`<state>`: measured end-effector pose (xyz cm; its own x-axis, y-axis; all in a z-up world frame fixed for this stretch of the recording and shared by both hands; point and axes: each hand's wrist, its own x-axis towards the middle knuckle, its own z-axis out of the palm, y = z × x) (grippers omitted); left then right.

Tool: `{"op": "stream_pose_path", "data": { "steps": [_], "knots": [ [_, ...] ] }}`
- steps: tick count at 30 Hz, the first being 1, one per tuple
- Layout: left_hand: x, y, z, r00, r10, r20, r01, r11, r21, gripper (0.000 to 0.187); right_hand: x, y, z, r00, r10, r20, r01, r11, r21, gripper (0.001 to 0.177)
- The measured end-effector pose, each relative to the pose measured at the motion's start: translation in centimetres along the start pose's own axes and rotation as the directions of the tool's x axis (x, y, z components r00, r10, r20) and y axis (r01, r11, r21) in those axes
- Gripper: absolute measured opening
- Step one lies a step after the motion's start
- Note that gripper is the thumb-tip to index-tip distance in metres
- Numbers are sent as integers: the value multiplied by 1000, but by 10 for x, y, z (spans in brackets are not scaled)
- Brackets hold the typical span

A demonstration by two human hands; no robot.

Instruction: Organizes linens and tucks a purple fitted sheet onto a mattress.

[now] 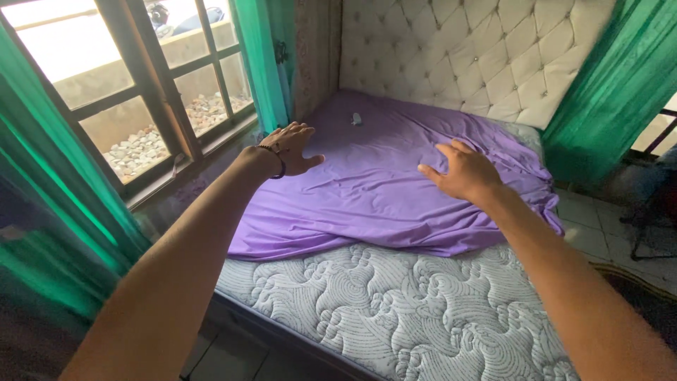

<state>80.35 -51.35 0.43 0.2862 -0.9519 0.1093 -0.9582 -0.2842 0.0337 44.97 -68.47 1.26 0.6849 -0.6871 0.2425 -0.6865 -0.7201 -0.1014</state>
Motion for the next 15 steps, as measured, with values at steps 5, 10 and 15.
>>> {"op": "stream_pose_path", "data": {
  "steps": [5,10,15],
  "knots": [
    [-2,6,6,1000,-1,23,1,1000,6,84,-8,-1,0,1000,-9,-3,9,1000,17,76],
    [23,22,25,999,37,25,-37,999,23,84,-14,21,7,1000,22,2,-22,999,33,76],
    [32,68,17,993,103,54,-104,994,12,84,-35,55,4,989,143,41,-143,990,-9,79]
  ]
}}
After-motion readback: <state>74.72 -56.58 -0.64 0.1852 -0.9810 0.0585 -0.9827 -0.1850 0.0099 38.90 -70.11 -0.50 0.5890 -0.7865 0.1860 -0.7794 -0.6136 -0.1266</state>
